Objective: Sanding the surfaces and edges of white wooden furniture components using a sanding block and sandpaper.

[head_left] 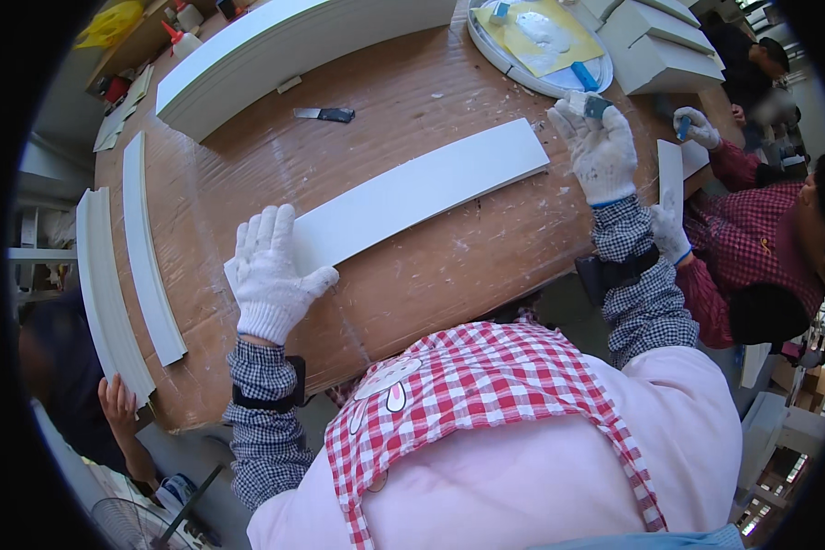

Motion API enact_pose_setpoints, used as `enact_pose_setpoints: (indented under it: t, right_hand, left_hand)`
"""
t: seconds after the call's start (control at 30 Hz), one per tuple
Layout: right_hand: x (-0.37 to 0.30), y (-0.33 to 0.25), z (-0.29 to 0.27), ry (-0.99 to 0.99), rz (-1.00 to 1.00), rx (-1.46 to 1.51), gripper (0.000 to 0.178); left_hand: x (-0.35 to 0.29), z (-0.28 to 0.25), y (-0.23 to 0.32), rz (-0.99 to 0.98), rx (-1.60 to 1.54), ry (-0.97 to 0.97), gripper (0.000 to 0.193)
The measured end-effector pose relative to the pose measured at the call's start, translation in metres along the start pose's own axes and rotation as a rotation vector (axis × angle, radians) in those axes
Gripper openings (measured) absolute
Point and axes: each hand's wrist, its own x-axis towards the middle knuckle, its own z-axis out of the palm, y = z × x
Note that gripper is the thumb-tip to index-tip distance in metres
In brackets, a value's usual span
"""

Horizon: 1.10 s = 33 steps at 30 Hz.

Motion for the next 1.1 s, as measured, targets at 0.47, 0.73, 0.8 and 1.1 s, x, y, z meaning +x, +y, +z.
enact_pose_setpoints:
  t: [0.47,0.73,0.8,1.1]
  right_hand:
    - [-0.031,0.014,0.009,-0.091,0.215,0.299,0.036]
    - [-0.033,0.064,0.064,-0.496,0.461,0.506,0.042]
    - [-0.031,0.080,0.071,-0.418,0.476,0.350,0.041]
    - [-0.007,0.115,0.060,-0.356,0.526,0.302,0.037]
  left_hand:
    - [0.036,-0.017,-0.002,0.047,0.012,-0.101,0.073]
    - [-0.018,0.019,-0.016,0.195,0.064,0.189,0.038]
    - [-0.020,0.013,-0.005,0.077,-0.020,0.045,0.042]
    - [0.019,0.049,0.064,-0.108,0.023,-0.121,0.100]
